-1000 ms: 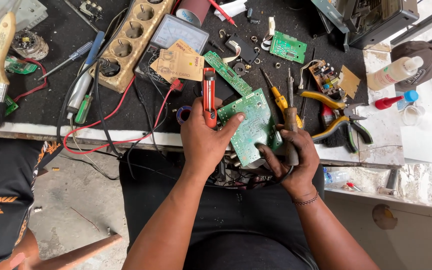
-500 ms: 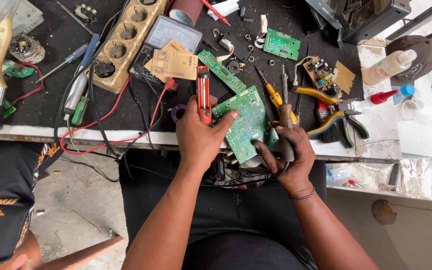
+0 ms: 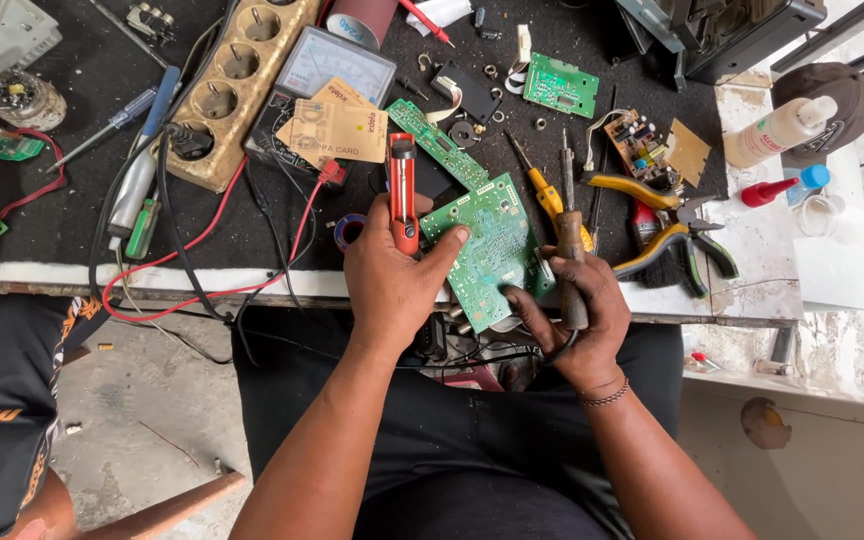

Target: Desoldering electronic components from a printed circuit board using a soldering iron and a desoldering pump

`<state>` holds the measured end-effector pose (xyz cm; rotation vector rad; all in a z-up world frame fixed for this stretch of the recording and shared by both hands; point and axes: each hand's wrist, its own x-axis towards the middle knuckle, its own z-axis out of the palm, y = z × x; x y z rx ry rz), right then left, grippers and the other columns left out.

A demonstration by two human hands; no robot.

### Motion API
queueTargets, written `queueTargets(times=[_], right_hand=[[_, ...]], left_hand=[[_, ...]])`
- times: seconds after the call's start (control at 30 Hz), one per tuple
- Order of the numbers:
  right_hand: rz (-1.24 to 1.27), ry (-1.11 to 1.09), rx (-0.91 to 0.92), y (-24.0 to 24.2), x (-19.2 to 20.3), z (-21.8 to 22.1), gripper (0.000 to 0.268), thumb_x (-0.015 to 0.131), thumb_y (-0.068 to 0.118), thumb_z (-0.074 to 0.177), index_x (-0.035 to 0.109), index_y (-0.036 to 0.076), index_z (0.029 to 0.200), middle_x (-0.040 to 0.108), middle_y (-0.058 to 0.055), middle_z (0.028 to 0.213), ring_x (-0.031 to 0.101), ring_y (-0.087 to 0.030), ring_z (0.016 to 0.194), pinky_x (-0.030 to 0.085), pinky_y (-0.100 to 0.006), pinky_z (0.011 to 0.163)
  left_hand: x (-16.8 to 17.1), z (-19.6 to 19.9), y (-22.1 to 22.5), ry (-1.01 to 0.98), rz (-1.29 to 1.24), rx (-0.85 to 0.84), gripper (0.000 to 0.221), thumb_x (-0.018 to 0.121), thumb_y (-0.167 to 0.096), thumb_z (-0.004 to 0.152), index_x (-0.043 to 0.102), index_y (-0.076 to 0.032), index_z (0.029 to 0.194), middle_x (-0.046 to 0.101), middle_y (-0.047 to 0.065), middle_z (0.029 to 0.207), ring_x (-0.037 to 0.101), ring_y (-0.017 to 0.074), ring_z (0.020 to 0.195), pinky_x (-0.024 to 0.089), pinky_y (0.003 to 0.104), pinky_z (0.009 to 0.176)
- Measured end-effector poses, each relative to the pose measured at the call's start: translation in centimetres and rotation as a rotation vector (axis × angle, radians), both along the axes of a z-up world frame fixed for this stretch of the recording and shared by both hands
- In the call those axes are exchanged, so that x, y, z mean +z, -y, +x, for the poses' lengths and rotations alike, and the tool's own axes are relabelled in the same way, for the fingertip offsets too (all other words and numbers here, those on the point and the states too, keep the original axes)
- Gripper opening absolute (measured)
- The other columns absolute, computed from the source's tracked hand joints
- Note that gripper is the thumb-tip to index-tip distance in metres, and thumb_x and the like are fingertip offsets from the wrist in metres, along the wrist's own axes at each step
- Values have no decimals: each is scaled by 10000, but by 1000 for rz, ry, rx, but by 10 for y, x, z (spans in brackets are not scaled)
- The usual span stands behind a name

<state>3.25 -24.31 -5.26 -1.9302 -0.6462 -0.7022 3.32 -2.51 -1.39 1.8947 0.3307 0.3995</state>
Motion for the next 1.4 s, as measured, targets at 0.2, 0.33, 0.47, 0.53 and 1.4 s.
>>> queueTargets(times=[0.2, 0.33, 0.47, 0.53, 1.4], right_hand=[[19, -16, 2, -3, 2, 0, 505, 965, 77, 758, 636, -7, 1132, 721, -227, 1099, 745, -433, 1031, 597, -538, 886], [11, -15, 12, -1, 1, 1, 505, 954, 69, 766, 626, -11, 1140, 715, -236, 1109, 741, -448, 1036, 595, -552, 881], [24, -21, 22, -2, 1, -1, 506, 945, 57, 777, 616, -5, 1156, 705, -226, 1120, 738, -438, 1058, 601, -557, 893], [24, -16, 22, -2, 0, 1, 500, 938, 61, 791, 612, -5, 1164, 701, -221, 1129, 736, -432, 1070, 602, -557, 899], [20, -13, 26, -1, -6, -1, 521, 940, 67, 798, 590, -16, 1176, 691, -241, 1133, 729, -442, 1087, 608, -574, 900]], left_hand=[[-1, 2, 2, 2, 24, 16, 387, 871, -337, 758, 673, -178, 1048, 653, 52, 657, 678, 257, 587, 564, 385, 620], [-5, 3, 3, -2, 24, 5, 370, 857, -322, 756, 678, -190, 1053, 646, 50, 644, 660, 254, 552, 555, 389, 614], [-7, 1, 2, 2, 29, 3, 348, 817, -274, 746, 677, -201, 1057, 629, 48, 611, 650, 253, 531, 552, 393, 605], [-6, 2, 2, 8, 40, 1, 343, 802, -269, 745, 676, -205, 1057, 611, 51, 594, 640, 268, 523, 547, 403, 601], [4, 3, -1, 22, 35, -21, 364, 793, -290, 762, 670, -181, 1087, 626, 63, 589, 679, 269, 551, 569, 397, 604]])
